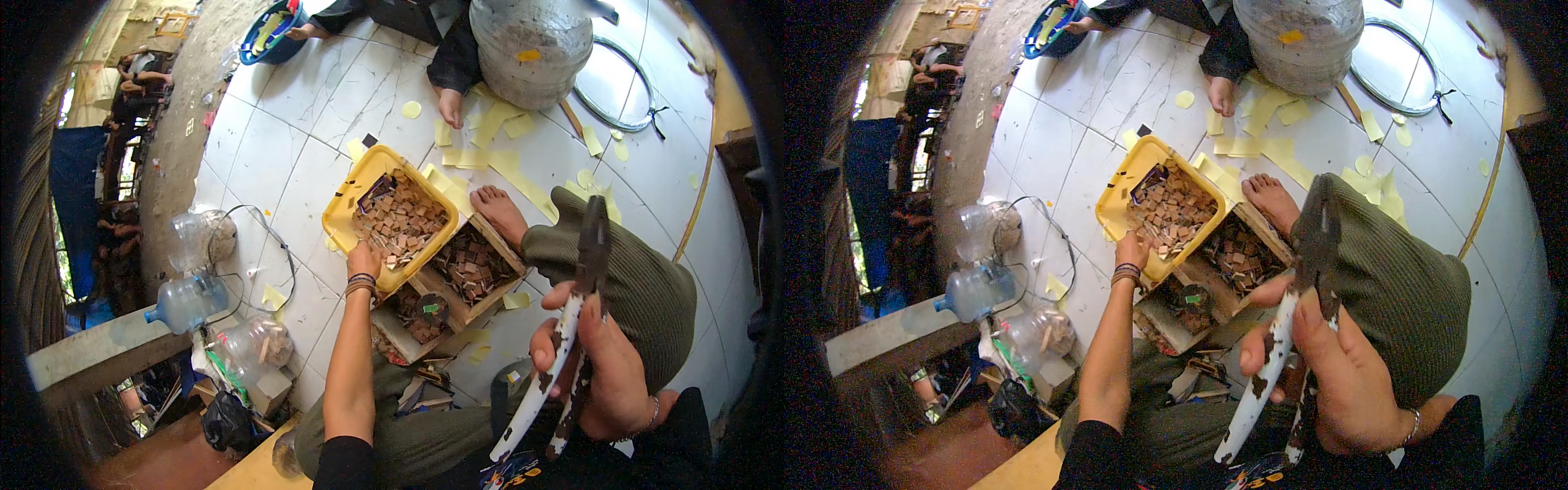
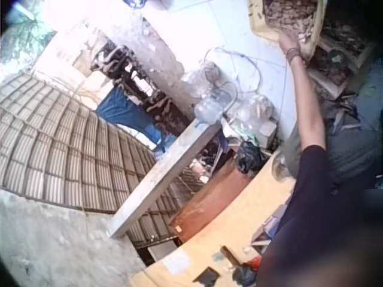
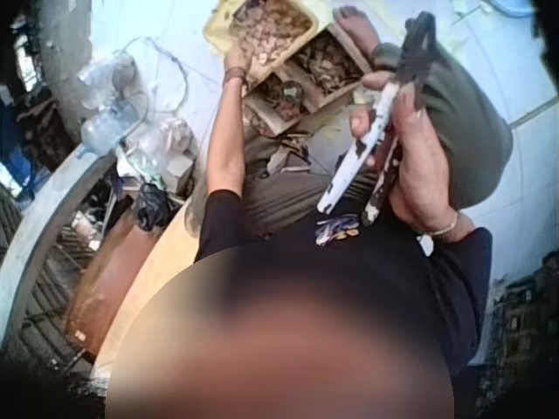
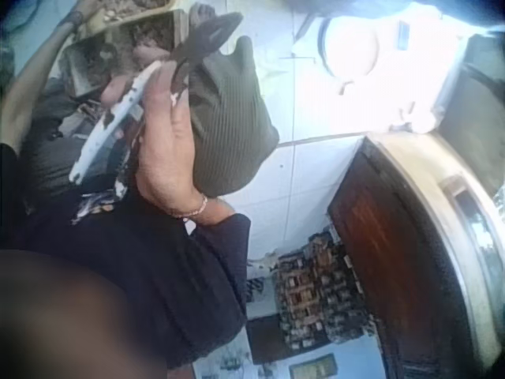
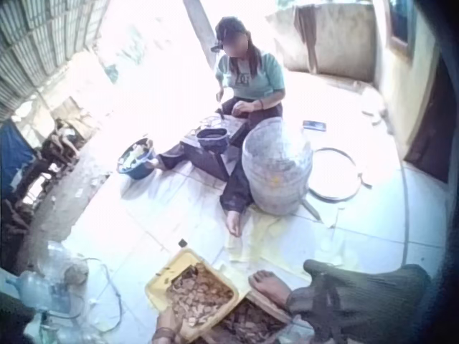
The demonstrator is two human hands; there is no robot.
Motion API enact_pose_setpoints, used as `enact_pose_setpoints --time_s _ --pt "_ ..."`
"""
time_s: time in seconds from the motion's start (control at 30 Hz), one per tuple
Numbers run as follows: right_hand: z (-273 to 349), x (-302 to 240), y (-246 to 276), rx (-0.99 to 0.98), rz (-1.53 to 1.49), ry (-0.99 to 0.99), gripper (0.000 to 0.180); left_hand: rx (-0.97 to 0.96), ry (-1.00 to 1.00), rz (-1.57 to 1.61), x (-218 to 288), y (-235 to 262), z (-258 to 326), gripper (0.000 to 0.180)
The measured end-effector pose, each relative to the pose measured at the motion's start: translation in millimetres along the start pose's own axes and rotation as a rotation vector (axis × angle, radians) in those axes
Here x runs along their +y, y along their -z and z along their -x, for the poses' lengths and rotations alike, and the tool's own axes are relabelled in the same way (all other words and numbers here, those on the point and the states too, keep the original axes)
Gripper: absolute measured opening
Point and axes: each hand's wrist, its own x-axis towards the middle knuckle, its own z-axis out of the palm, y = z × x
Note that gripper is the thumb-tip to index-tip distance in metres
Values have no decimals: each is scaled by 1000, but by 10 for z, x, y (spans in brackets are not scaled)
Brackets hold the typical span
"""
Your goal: The person sits on the floor and repeatedly picks small rectangular wood pieces from a yellow bin, trims them with pliers, and places them into a wooden box. The process is repeated continuously with multiple pieces.
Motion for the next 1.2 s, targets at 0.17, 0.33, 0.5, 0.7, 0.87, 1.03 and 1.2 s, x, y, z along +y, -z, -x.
enact_pose_setpoints --time_s 0.17,0.33,0.5,0.7,0.87,1.03,1.2 --pt "-96 54 -40 87 112 167 47 182 -50 -9 -166 -289 -506 36" --pt "-179 107 -73 184 203 268 47 191 -21 14 -165 -441 -770 39" --pt "-201 120 -77 211 229 273 50 122 -2 188 -212 -451 -742 43" --pt "-135 93 -114 178 130 167 46 104 -70 230 -89 -351 -472 67" --pt "-126 84 -78 76 73 79 42 202 -113 396 30 -105 -240 63" --pt "-76 175 -64 15 185 76 44 144 -196 576 93 840 -90 52" --pt "-77 321 16 -154 223 122 47 73 -315 817 381 2017 492 43"
